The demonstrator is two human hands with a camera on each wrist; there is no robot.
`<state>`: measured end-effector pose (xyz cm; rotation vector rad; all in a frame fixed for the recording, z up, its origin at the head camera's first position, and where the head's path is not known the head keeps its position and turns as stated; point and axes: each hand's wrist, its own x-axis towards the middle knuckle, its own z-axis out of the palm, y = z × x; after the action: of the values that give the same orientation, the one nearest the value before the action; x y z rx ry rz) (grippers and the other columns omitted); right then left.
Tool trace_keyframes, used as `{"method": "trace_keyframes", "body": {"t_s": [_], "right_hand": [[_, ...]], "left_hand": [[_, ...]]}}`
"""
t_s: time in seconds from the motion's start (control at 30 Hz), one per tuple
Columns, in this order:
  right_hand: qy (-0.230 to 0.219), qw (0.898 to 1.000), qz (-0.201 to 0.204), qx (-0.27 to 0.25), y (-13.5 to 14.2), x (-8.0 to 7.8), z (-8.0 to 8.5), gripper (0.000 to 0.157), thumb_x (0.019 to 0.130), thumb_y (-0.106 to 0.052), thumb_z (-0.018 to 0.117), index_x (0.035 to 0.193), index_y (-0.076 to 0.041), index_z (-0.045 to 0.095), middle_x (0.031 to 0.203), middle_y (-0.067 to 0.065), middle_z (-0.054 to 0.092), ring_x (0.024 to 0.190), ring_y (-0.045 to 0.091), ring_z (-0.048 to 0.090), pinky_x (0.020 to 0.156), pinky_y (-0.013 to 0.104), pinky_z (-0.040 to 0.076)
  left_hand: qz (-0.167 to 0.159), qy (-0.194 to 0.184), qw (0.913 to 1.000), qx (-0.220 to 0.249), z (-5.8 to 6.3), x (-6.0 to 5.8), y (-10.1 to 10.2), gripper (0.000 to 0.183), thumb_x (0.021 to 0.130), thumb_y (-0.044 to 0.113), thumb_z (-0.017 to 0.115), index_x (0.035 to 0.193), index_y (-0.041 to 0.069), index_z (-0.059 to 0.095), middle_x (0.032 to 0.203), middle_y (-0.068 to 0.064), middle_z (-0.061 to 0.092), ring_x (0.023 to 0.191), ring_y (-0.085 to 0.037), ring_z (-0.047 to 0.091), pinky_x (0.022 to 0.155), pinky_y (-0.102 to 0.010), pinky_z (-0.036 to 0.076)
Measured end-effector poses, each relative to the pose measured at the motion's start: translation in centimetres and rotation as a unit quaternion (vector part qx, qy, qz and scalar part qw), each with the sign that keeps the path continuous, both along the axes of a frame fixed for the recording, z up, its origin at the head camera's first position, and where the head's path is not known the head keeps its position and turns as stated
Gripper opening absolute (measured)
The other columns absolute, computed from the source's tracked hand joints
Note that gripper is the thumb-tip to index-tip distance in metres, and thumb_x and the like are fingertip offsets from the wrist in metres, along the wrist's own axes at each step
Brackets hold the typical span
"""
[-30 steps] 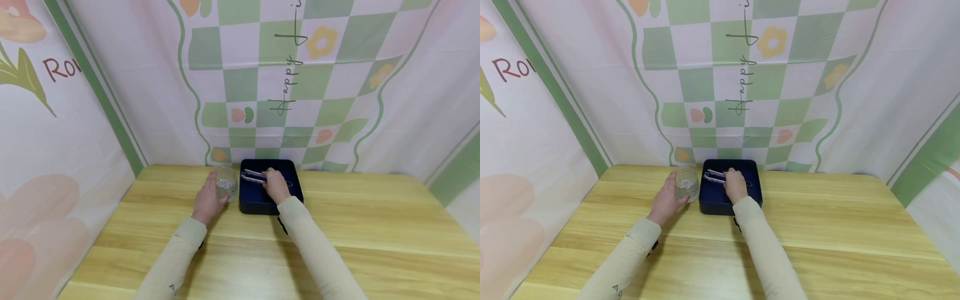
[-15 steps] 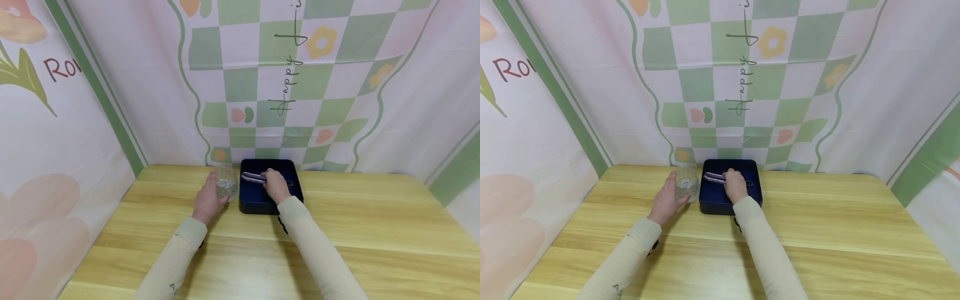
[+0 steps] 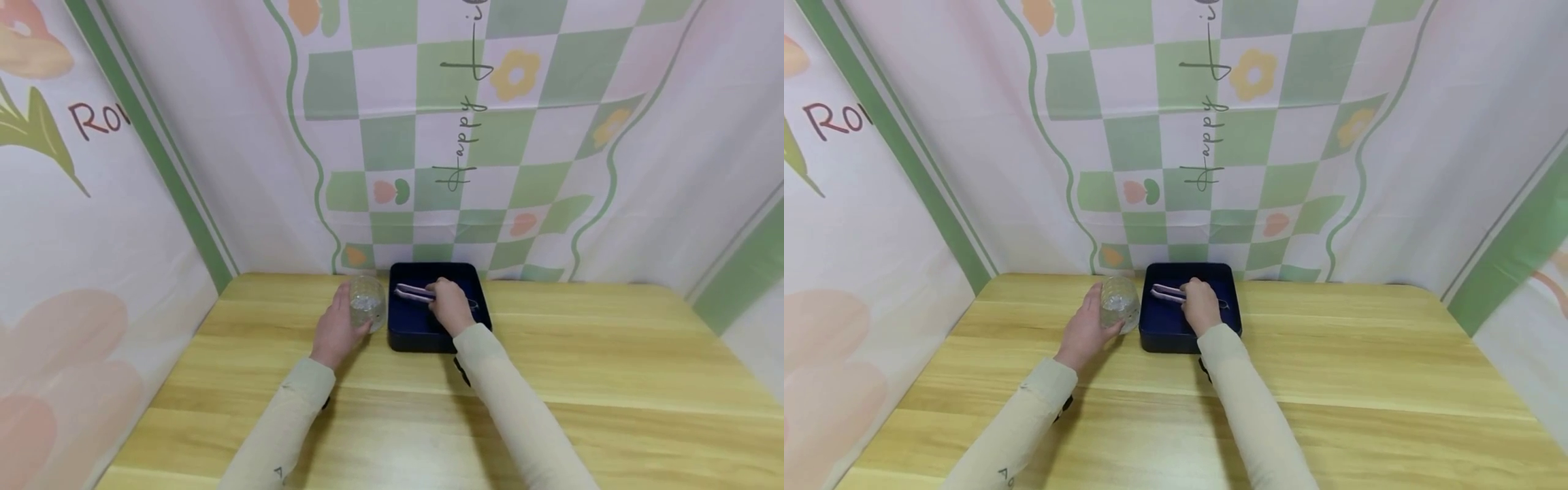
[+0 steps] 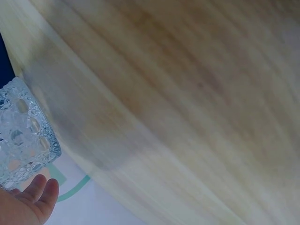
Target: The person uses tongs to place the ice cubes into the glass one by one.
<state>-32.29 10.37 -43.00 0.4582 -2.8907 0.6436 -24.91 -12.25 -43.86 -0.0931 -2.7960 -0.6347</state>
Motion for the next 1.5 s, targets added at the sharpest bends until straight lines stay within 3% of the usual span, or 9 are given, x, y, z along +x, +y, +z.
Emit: {"method": "trace_keyframes", "body": {"t_s": [0.17,0.5,0.8,1.2,1.5], "right_hand": [[-0.010,1.000,-0.006,-0.008,0.3,1.4,1.6,0.031,0.084,0.001,0.067,0.115,0.004,0.067,0.107,0.021,0.065,0.097,0.036,0.064,0.085,0.045,0.057],[-0.002,1.000,-0.005,-0.007,1.1,1.9,3.1,0.033,0.083,0.000,0.066,0.116,0.002,0.067,0.110,0.021,0.064,0.099,0.037,0.062,0.085,0.047,0.056],[0.039,0.999,0.003,-0.019,1.7,2.3,4.2,0.033,0.082,0.000,0.066,0.115,0.000,0.068,0.109,0.021,0.065,0.098,0.036,0.063,0.083,0.046,0.056],[0.054,0.996,0.036,-0.061,0.6,3.9,6.2,0.034,0.083,-0.002,0.068,0.117,-0.003,0.067,0.110,0.018,0.065,0.097,0.033,0.063,0.076,0.043,0.055],[0.078,0.993,0.071,-0.059,-1.1,4.8,6.4,0.032,0.081,0.000,0.070,0.113,-0.001,0.069,0.109,0.016,0.066,0.099,0.031,0.064,0.082,0.042,0.057]], "left_hand": [[0.000,-0.002,1.0000,-0.003,0.0,0.0,0.0,0.090,0.080,0.033,0.075,0.147,-0.001,0.024,0.149,-0.020,0.038,0.106,-0.038,0.062,0.086,-0.048,0.058],[0.001,-0.004,0.9999,-0.010,-0.1,-0.1,0.0,0.091,0.081,0.035,0.074,0.148,-0.001,0.023,0.150,-0.020,0.036,0.106,-0.038,0.062,0.086,-0.047,0.058],[0.001,-0.006,0.9999,-0.010,-0.1,-0.1,0.0,0.091,0.080,0.035,0.074,0.147,-0.001,0.024,0.149,-0.020,0.037,0.107,-0.038,0.062,0.087,-0.048,0.058],[0.007,-0.012,0.9999,-0.009,-0.3,-0.3,0.0,0.091,0.081,0.036,0.074,0.148,0.001,0.023,0.150,-0.018,0.037,0.105,-0.037,0.062,0.085,-0.048,0.058],[0.010,-0.020,0.9997,-0.009,-0.3,-0.3,0.0,0.092,0.081,0.037,0.074,0.149,0.002,0.022,0.151,-0.017,0.036,0.106,-0.037,0.062,0.086,-0.047,0.058]]}}
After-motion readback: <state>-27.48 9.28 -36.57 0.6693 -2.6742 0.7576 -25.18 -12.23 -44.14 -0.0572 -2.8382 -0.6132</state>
